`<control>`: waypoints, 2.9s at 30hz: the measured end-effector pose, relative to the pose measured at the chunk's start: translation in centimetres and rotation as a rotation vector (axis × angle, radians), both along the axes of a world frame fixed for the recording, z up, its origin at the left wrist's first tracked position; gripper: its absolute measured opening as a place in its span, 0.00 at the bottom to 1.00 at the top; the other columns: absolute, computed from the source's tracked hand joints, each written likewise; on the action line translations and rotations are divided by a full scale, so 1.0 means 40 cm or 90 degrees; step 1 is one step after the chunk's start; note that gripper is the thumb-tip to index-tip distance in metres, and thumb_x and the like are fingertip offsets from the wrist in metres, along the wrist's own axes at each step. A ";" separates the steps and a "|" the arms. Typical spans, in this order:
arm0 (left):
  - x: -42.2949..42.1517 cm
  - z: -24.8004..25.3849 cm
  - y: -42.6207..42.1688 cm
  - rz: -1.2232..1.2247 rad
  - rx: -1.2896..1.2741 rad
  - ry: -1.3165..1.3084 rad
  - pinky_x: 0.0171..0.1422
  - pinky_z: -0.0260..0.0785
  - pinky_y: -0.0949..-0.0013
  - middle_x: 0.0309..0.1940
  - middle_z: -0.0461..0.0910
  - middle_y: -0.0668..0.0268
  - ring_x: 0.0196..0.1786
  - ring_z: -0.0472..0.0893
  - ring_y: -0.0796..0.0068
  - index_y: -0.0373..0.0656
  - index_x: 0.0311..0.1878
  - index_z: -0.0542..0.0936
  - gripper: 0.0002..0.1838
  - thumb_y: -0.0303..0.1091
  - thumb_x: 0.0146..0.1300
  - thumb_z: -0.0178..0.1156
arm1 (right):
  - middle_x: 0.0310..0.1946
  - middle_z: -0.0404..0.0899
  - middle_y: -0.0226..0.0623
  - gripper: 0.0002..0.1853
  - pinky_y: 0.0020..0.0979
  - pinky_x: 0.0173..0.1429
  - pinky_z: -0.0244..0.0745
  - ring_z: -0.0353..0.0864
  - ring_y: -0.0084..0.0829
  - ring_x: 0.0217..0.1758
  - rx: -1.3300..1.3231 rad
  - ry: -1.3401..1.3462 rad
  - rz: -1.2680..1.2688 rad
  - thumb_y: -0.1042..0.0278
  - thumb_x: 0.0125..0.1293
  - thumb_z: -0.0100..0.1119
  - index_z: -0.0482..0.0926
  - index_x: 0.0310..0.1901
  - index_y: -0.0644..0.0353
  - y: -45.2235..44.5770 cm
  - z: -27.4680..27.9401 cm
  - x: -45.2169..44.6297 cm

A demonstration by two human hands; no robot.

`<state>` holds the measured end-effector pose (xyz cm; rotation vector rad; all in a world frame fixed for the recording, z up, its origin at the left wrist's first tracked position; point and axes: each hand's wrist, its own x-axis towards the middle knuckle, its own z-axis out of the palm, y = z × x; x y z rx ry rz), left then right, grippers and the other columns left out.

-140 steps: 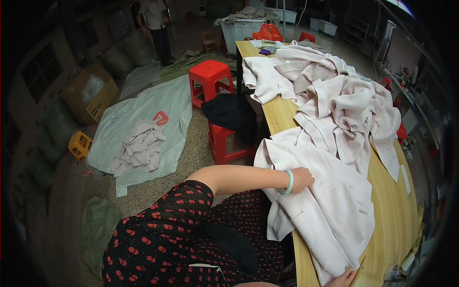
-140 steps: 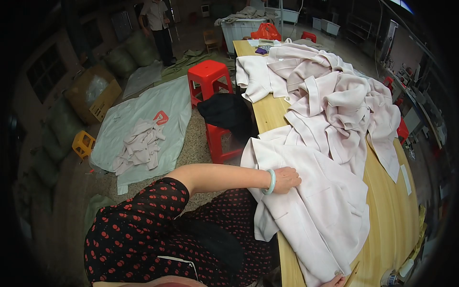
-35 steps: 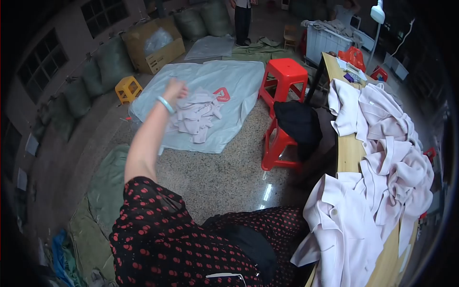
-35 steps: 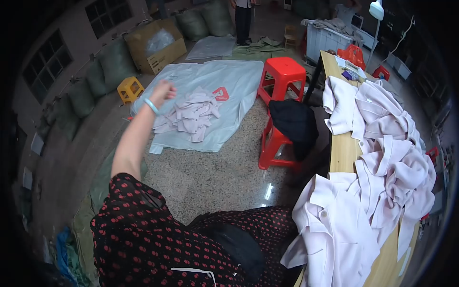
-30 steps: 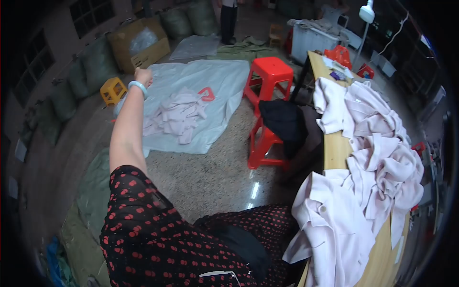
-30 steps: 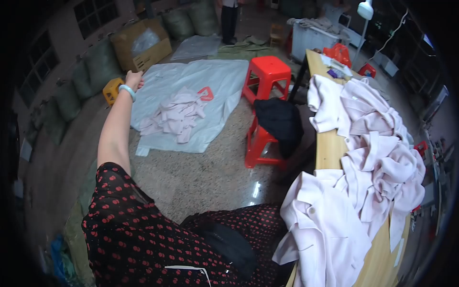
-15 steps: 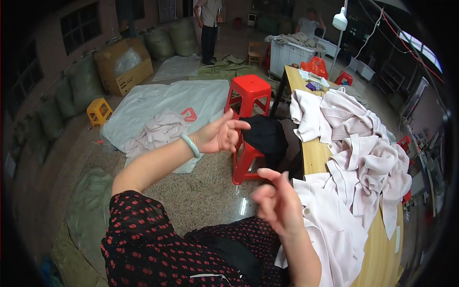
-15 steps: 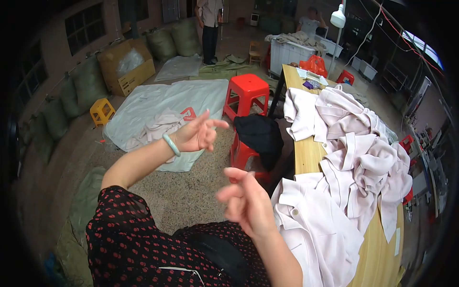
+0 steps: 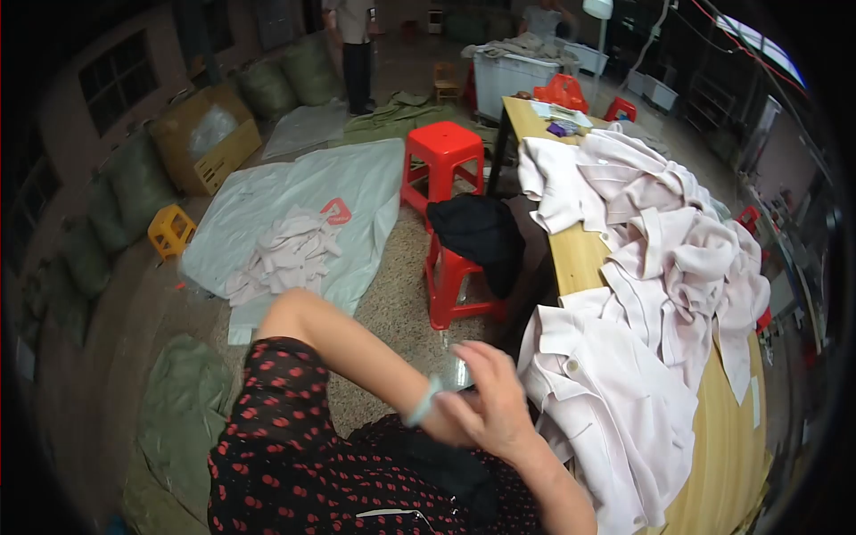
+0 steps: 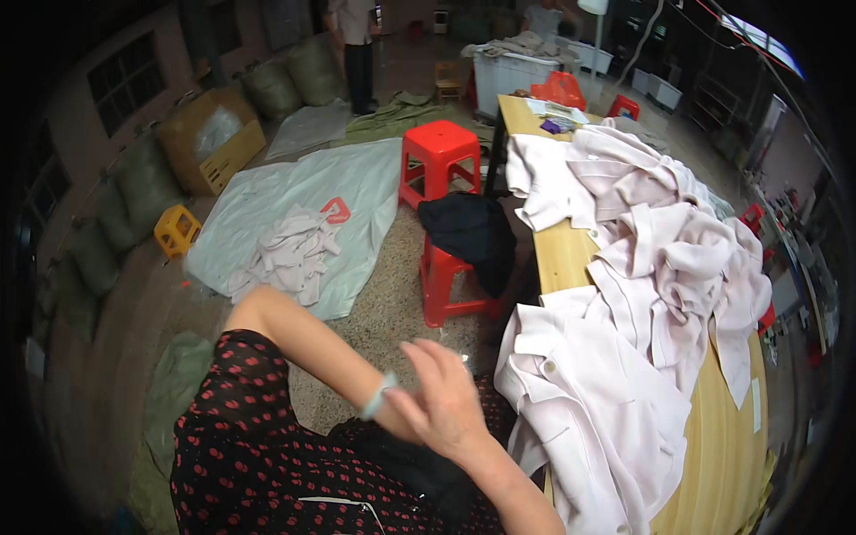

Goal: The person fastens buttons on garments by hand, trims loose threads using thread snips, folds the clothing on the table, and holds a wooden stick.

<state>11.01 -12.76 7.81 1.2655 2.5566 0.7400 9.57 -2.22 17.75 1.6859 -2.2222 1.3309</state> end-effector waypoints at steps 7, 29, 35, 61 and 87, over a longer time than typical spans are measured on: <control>0.029 -0.077 0.242 -0.251 0.001 0.019 0.40 0.70 0.59 0.31 0.77 0.54 0.35 0.78 0.56 0.40 0.39 0.75 0.13 0.39 0.56 0.54 | 0.60 0.58 0.46 0.49 0.29 0.67 0.50 0.55 0.32 0.66 0.096 -0.701 0.291 0.42 0.53 0.59 0.46 0.65 0.65 0.067 -0.078 -0.011; -0.246 0.085 0.561 -0.166 0.018 0.124 0.43 0.68 0.58 0.34 0.72 0.55 0.38 0.75 0.54 0.40 0.37 0.74 0.11 0.37 0.55 0.57 | 0.36 0.74 0.49 0.12 0.42 0.48 0.66 0.71 0.49 0.43 0.199 0.012 -0.816 0.72 0.53 0.55 0.73 0.40 0.64 0.837 -0.277 0.122; -0.287 -0.018 0.751 -0.122 -0.113 0.096 0.50 0.68 0.61 0.39 0.74 0.51 0.45 0.75 0.56 0.37 0.39 0.74 0.17 0.40 0.51 0.59 | 0.44 0.71 0.48 0.22 0.43 0.54 0.60 0.66 0.47 0.49 0.325 -0.034 -0.792 0.67 0.48 0.61 0.71 0.46 0.63 0.845 -0.293 0.124; -0.309 -0.061 0.833 -0.094 -0.052 -0.033 0.47 0.67 0.59 0.31 0.78 0.49 0.39 0.77 0.51 0.37 0.32 0.80 0.18 0.45 0.49 0.61 | 0.27 0.73 0.42 0.05 0.39 0.44 0.64 0.72 0.41 0.35 0.216 0.011 -0.794 0.71 0.53 0.57 0.77 0.32 0.60 0.853 -0.326 0.079; -0.296 -0.079 0.865 -0.070 -0.121 -0.122 0.46 0.69 0.62 0.33 0.79 0.46 0.40 0.79 0.54 0.34 0.31 0.81 0.18 0.43 0.50 0.56 | 0.33 0.76 0.47 0.09 0.42 0.44 0.64 0.73 0.46 0.40 0.230 0.042 -0.913 0.75 0.55 0.53 0.74 0.39 0.66 0.812 -0.366 0.054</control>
